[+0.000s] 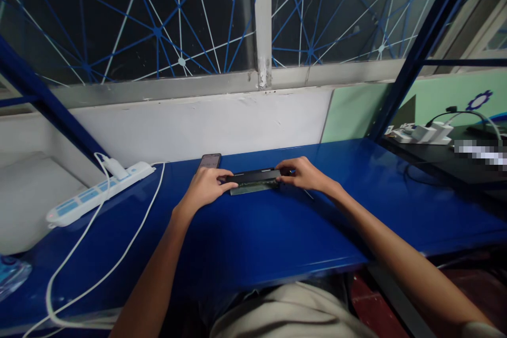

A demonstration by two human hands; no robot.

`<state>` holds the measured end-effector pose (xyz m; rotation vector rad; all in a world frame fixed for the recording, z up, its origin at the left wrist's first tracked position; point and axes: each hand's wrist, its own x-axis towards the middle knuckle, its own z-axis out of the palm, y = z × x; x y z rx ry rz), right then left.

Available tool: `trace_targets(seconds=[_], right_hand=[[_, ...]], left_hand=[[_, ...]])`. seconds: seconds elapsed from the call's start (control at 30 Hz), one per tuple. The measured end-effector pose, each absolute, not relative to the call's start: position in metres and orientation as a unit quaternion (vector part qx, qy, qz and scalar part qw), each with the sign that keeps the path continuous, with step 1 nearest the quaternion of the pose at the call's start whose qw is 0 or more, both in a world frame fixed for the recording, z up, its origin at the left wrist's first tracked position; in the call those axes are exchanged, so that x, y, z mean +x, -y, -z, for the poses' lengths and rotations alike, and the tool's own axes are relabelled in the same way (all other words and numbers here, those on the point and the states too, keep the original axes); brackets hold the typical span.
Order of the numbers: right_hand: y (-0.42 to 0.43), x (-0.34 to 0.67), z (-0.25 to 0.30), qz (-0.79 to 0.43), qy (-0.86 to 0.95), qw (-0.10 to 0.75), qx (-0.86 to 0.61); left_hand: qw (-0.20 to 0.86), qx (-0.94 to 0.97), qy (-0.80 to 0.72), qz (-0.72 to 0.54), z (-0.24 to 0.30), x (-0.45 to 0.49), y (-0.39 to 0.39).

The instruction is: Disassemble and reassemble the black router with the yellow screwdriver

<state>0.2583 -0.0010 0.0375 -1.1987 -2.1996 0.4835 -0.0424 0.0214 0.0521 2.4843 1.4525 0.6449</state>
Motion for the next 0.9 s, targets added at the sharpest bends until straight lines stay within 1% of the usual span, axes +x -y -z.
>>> trace_targets(seconds=[0.17, 0.4, 0.6, 0.9], right_hand=[[0.0034, 0.2551, -0.0359, -0.13, 0.839, 0.274, -0.451], [0.0051, 0.2532, -0.0334, -0.103, 0.855, 0.255, -0.44], [0.0047, 0.254, -0.0314, -0.07, 0.864, 0.236, -0.44], [0.0054, 0.2543, -0.0284, -0.067, 0.867, 0.224, -0.44]], left_hand=[[0.055, 0.852, -0.484, -0.194, -0.054, -0.0419, -0.0189], [0.122, 0.887, -0.425, -0.133, -0.0509, -0.0457, -0.0232], [0.121, 0.89, -0.426, -0.106, -0.049, -0.0453, -0.0234], [0.119, 0.887, -0.437, -0.086, -0.0489, -0.045, -0.0239]])
